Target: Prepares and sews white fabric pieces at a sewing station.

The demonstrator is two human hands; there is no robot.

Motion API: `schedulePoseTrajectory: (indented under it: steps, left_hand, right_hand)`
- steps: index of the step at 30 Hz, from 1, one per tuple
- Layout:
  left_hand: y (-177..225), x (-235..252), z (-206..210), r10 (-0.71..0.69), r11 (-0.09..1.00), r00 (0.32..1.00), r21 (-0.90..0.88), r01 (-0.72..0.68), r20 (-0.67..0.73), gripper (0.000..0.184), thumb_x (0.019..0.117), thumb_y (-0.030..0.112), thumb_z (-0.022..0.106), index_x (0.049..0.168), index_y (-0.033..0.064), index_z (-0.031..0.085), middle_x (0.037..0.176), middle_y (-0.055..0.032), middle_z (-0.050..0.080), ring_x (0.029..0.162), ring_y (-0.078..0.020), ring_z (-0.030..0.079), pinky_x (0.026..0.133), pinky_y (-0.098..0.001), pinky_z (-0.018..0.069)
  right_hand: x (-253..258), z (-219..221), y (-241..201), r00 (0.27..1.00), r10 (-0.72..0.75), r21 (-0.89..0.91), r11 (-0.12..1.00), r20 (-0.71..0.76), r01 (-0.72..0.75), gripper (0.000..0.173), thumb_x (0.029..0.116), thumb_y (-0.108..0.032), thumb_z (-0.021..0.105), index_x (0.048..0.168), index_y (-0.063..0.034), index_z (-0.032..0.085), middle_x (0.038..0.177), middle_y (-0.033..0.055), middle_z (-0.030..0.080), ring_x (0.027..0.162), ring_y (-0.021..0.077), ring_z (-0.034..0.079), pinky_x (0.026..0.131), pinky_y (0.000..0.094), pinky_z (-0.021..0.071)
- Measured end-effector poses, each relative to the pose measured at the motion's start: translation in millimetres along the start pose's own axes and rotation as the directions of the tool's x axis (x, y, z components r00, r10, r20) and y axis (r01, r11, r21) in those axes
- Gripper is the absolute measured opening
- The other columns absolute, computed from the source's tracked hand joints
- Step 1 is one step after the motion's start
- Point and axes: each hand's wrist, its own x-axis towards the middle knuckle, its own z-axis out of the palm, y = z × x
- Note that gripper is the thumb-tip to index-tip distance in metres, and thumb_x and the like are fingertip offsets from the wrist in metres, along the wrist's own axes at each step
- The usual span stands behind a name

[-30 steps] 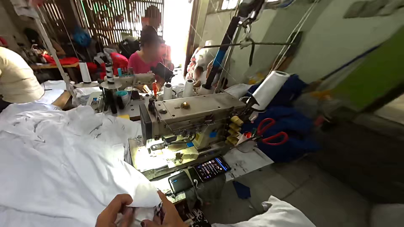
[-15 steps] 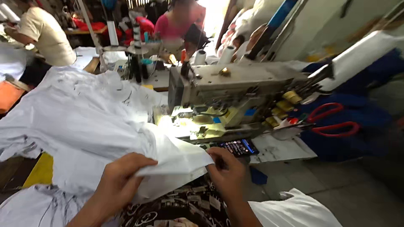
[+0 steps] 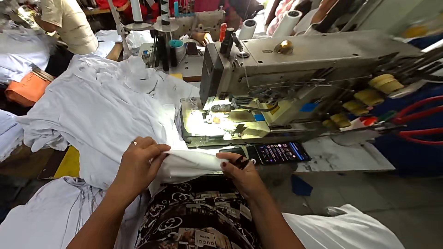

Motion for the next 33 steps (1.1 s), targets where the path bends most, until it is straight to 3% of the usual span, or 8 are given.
schedulePoseTrajectory:
  steps: [2,3,6,9,12,16,25,33]
  left_hand:
    - [5,22,9,-0.028,0.997,0.996,-0.072,0.022,-0.085,0.024,0.1001,0.019,0.055,0.102,0.0060,0.076,0.101,-0.0084,0.071,0.101,-0.0222,0.065,0.091,-0.0447,0.0510]
    - [8,35,13,-0.074,0.978,0.994,-0.198,0.057,-0.084,0.024,0.1019,0.016,0.051,0.105,0.0032,0.072,0.104,-0.0067,0.071,0.102,-0.0152,0.066,0.092,-0.0374,0.0537]
    - [17,82,32,-0.155,0.830,0.985,-0.551,0.087,-0.079,0.020,0.1050,0.011,0.046,0.110,0.0020,0.063,0.095,-0.0002,0.065,0.078,-0.0010,0.062,0.070,-0.0207,0.0541]
    - [12,119,60,-0.088,0.974,0.993,-0.216,0.069,-0.078,0.017,0.1013,0.008,0.056,0.107,-0.0003,0.070,0.098,-0.0111,0.072,0.085,-0.0166,0.070,0.079,-0.0367,0.0584]
    - [4,143,103,-0.285,0.959,0.921,0.094,0.269,0.264,0.020,0.0936,0.001,0.062,0.110,0.0019,0.073,0.105,-0.0213,0.072,0.099,-0.0417,0.070,0.082,-0.0647,0.0541]
    - [0,166,138,-0.324,0.945,0.886,0.068,0.320,0.332,0.021,0.0960,0.008,0.063,0.110,-0.0056,0.070,0.110,-0.0273,0.070,0.106,-0.0454,0.067,0.091,-0.0638,0.0498]
    - [-29,183,156,-0.227,0.931,0.926,-0.213,0.297,0.301,0.027,0.0976,0.016,0.065,0.114,-0.0054,0.068,0.108,-0.0250,0.070,0.106,-0.0351,0.067,0.097,-0.0543,0.0496]
    - [-36,204,154,-0.172,0.971,0.919,-0.096,0.219,0.355,0.036,0.0956,0.027,0.069,0.118,-0.0007,0.068,0.109,-0.0223,0.072,0.106,-0.0377,0.068,0.094,-0.0606,0.0502]
  right_hand:
    - [10,9,-4,0.998,-0.039,-0.157,0.987,0.040,0.045,0.024,0.0899,-0.006,0.072,0.113,-0.0020,0.075,0.104,0.0009,0.076,0.081,0.0026,0.068,0.072,0.0205,0.0579]
    - [15,14,-7,0.995,-0.069,-0.239,0.967,0.071,0.084,0.019,0.0897,-0.008,0.072,0.108,-0.0029,0.076,0.098,-0.0013,0.075,0.079,0.0007,0.067,0.070,0.0189,0.0569]
    - [27,18,-14,0.974,-0.137,-0.323,0.927,0.183,0.191,0.012,0.0938,-0.018,0.071,0.093,-0.0077,0.075,0.082,-0.0095,0.070,0.071,-0.0062,0.061,0.064,0.0135,0.0515]
    - [27,11,-2,0.986,-0.057,-0.255,0.962,0.155,0.095,0.012,0.0970,-0.018,0.067,0.092,-0.0091,0.073,0.079,-0.0099,0.070,0.071,-0.0036,0.065,0.066,0.0174,0.0556]
    - [25,1,26,0.983,0.179,-0.179,0.967,-0.032,-0.182,0.012,0.0955,-0.016,0.067,0.090,-0.0063,0.070,0.075,-0.0025,0.069,0.069,0.0048,0.067,0.067,0.0245,0.0582]
    - [41,-2,41,0.944,0.270,-0.195,0.932,-0.192,-0.306,0.015,0.0962,-0.019,0.065,0.089,-0.0058,0.064,0.071,-0.0016,0.063,0.065,0.0050,0.062,0.063,0.0244,0.0541]
    - [55,2,40,0.952,0.267,-0.146,0.946,-0.147,-0.288,0.013,0.0978,-0.014,0.064,0.093,-0.0024,0.066,0.072,0.0003,0.064,0.065,0.0060,0.063,0.063,0.0247,0.0541]
    - [52,4,46,0.944,0.275,-0.124,0.946,-0.184,-0.300,0.013,0.0979,-0.013,0.065,0.096,-0.0005,0.068,0.075,0.0029,0.067,0.067,0.0079,0.065,0.065,0.0262,0.0566]
